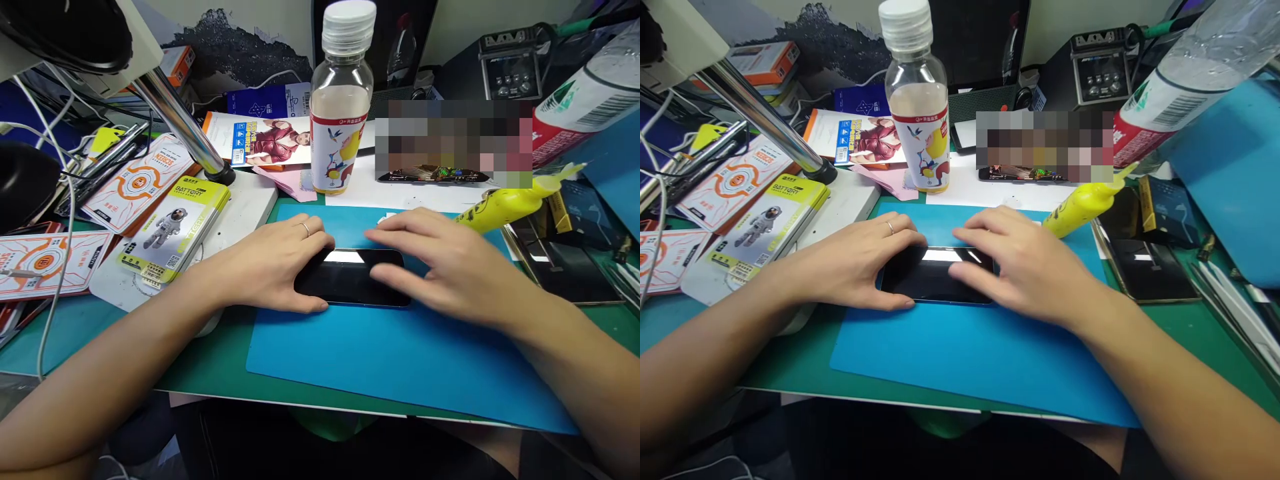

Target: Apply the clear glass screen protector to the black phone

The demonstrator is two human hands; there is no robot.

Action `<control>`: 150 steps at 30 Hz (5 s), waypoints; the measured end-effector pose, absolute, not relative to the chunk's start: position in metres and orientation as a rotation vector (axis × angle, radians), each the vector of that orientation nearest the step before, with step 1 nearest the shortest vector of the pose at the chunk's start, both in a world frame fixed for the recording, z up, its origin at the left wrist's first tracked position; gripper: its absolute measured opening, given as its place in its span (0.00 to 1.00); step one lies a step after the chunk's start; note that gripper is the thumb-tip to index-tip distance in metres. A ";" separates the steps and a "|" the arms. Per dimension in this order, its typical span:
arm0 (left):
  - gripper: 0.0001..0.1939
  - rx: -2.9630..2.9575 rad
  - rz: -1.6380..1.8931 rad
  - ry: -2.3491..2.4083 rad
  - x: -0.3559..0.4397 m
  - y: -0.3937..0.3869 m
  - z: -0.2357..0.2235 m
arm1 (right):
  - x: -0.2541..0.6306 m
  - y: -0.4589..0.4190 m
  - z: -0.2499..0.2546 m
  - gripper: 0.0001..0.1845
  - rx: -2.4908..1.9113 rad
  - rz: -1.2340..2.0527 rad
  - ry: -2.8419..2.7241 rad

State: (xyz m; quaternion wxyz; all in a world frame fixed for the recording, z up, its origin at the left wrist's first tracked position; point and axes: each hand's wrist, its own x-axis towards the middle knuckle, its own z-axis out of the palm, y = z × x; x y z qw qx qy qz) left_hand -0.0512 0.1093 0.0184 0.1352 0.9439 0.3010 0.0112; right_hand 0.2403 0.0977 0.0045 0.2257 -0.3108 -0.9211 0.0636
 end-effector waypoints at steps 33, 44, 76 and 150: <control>0.42 2.604 0.287 0.955 -0.055 0.112 0.015 | 0.237 0.095 -0.001 0.22 -0.745 0.295 -2.523; 0.41 2.213 0.661 1.120 -0.050 0.110 0.017 | 0.240 0.094 0.002 0.33 -0.944 0.541 -2.330; 0.44 2.158 1.148 0.526 -0.046 0.108 0.005 | 0.234 0.091 -0.002 0.48 -0.762 0.485 -2.385; 0.38 2.252 1.448 0.381 -0.047 0.120 -0.004 | 0.176 0.091 0.074 0.43 -0.977 0.894 -2.299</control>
